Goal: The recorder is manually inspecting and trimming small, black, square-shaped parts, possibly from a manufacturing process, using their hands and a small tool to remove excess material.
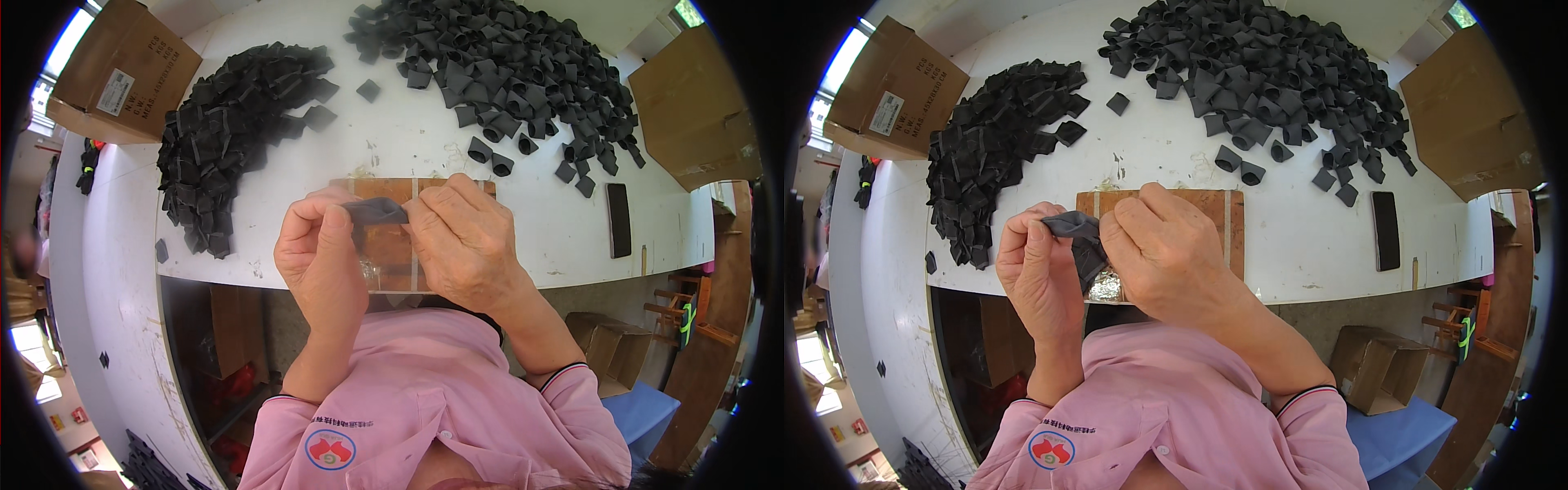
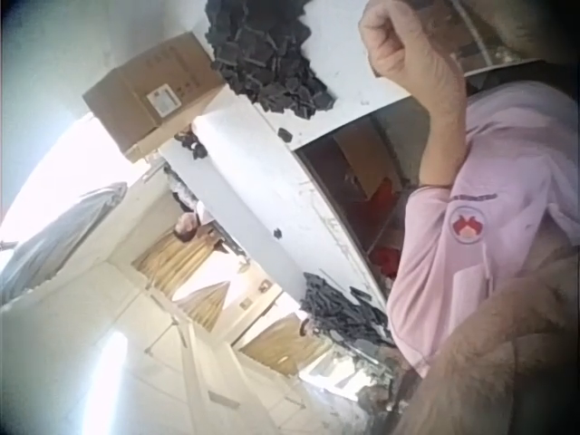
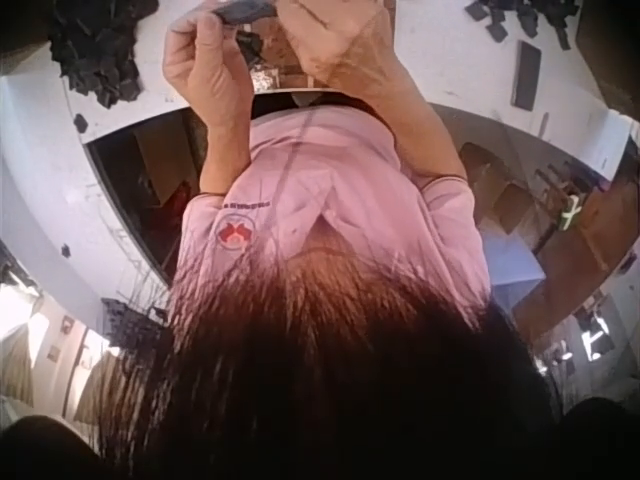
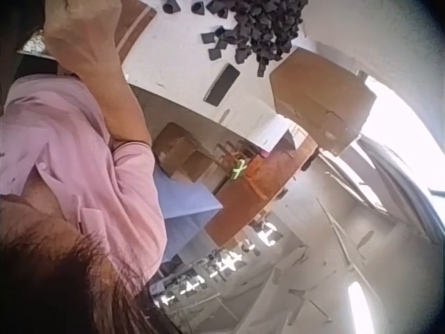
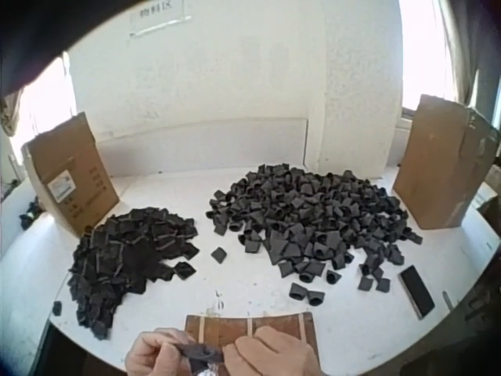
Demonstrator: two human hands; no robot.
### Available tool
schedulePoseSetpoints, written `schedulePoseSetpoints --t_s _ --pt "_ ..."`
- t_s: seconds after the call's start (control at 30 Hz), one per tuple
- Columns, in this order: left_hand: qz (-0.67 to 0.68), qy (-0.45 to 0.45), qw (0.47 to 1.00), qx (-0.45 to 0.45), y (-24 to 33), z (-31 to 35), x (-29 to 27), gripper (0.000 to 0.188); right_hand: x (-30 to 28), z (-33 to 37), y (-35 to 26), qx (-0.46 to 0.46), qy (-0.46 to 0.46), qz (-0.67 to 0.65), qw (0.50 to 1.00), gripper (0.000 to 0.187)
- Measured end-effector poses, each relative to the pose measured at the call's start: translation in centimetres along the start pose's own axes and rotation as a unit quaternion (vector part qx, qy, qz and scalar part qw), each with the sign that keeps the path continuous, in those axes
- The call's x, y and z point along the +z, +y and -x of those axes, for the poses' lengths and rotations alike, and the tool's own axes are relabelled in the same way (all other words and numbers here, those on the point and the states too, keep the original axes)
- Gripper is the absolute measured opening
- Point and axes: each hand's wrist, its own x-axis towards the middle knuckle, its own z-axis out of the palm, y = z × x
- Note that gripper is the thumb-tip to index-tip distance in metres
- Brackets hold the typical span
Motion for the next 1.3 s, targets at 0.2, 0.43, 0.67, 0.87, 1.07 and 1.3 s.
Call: schedulePoseSetpoints --t_s 0.2,0.43,0.67,0.87,1.07,1.3 --pt "-0.051 -0.051 0.997 0.030 -0.8 -0.1 -1.2 0.013 0.9 0.8 0.6 -0.024 0.049 -0.018 0.998 0.024" --pt "-0.238 -0.141 0.961 0.028 1.6 -1.5 -0.3 0.017 -1.5 -0.3 -0.3 0.188 -0.051 -0.242 0.951 0.017" --pt "-0.405 -0.173 0.878 0.188 1.4 -1.9 -0.1 0.017 0.1 0.1 0.7 0.173 -0.027 -0.264 0.948 0.012" --pt "-0.199 -0.097 0.973 0.070 -0.7 -1.5 -1.4 0.017 -0.1 -0.7 0.2 0.085 -0.030 -0.101 0.991 0.009" --pt "-0.246 -0.140 0.956 0.081 0.6 -1.7 -0.2 0.015 0.5 0.3 0.4 0.024 -0.016 -0.015 0.999 0.009" --pt "-0.357 -0.180 0.903 0.157 0.3 -1.7 -2.0 0.012 0.4 -0.1 -0.3 0.015 -0.021 0.027 0.999 0.008"
